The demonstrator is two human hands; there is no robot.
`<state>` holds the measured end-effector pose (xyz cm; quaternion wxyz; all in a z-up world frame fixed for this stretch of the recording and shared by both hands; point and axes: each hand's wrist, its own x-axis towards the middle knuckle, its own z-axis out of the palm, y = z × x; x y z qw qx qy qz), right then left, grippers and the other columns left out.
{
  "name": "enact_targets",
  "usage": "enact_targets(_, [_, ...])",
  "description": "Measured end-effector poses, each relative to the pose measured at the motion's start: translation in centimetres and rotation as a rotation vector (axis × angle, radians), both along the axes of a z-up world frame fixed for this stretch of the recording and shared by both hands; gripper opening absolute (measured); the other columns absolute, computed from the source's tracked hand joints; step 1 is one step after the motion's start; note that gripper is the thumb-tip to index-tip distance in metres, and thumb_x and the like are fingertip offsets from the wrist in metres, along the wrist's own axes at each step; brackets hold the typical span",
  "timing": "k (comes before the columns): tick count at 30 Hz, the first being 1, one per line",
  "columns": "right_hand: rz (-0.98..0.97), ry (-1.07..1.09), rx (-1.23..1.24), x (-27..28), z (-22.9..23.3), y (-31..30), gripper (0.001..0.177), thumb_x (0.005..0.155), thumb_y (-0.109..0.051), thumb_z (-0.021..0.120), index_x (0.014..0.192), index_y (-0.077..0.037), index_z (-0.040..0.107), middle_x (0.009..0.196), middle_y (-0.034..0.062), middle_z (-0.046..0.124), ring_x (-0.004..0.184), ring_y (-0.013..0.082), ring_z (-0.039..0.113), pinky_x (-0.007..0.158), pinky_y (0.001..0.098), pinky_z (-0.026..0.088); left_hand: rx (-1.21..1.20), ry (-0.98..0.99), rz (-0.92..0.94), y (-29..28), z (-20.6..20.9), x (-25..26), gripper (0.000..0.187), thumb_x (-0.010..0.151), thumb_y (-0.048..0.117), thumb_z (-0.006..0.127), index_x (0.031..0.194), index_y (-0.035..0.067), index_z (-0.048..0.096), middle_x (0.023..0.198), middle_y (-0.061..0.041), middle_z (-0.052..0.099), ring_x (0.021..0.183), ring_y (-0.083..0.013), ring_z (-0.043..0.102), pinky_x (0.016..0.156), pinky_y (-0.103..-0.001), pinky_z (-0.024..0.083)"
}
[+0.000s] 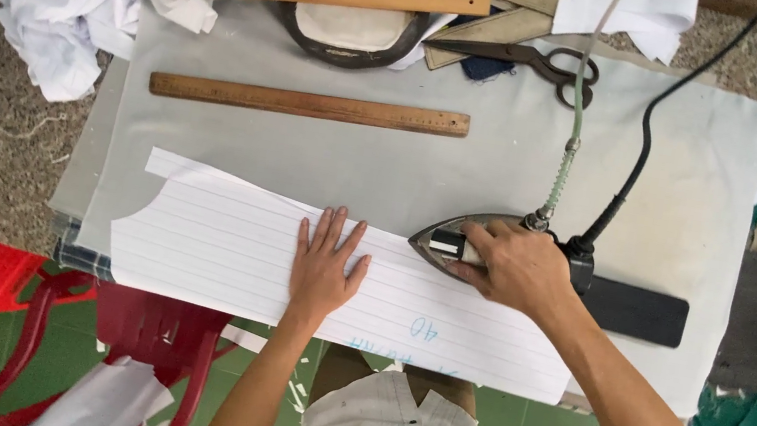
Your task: The person irons a long piece of white fabric with blue lines on a work table using a steam iron. They smooth the fabric with their hands, use a wooden ruler to align the edges, and repeatedly press the iron along the length of the material. The person also flips the fabric over to iron the other side.
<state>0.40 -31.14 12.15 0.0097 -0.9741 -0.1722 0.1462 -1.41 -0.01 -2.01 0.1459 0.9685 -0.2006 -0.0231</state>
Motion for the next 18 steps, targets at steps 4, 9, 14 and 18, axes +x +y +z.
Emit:
enact_targets(4, [0.088,0.142,0.074,0.8,0.1,-0.9,0.061,0.092,-0.068,0.052,0.137,-0.028,0.054,0.093,0.005,0.071,0.083,0.0255,0.076,0.069,0.0399,0.063,0.022,0.03,0.058,-0.3,-0.5,-0.1,0.057,0.103,0.054,0.042,0.152,0.027,0.052,0.162,-0.015,0.043,0.154,-0.0336,0.032,0.124,-0.061,0.01])
enact_targets(9, [0.149,0.154,0.028,1.1,-0.3,-1.0,0.058,0.098,-0.061,0.049,0.146,-0.028,0.046,0.084,0.0017,0.067,0.07,0.0221,0.076,0.059,0.0375,0.061,0.031,-0.077,0.046,-0.1,-1.8,-0.3,0.058,0.101,0.053,0.048,0.154,0.031,0.048,0.16,-0.013,0.046,0.151,-0.0313,0.038,0.124,-0.06,0.017])
enact_targets(14, [0.177,0.046,0.028,0.8,-1.4,-1.4,0.054,0.095,-0.058,0.054,0.14,-0.028,0.052,0.071,-0.0025,0.063,0.058,0.0189,0.072,0.051,0.0326,0.057,0.011,-0.166,0.048,0.1,-1.8,-0.5,0.059,0.101,0.055,0.049,0.154,0.028,0.049,0.159,-0.012,0.047,0.149,-0.0317,0.041,0.124,-0.061,0.017])
enact_targets(18, [0.163,0.033,0.012,0.3,-3.1,-1.9,0.064,0.094,-0.065,0.049,0.141,-0.022,0.053,0.073,0.0018,0.061,0.046,0.0311,0.063,0.034,0.0452,0.049,0.083,-0.142,0.04,0.0,1.1,-0.6,0.052,0.105,0.05,0.05,0.147,0.02,0.057,0.157,-0.01,0.05,0.146,-0.0324,0.045,0.122,-0.057,0.028])
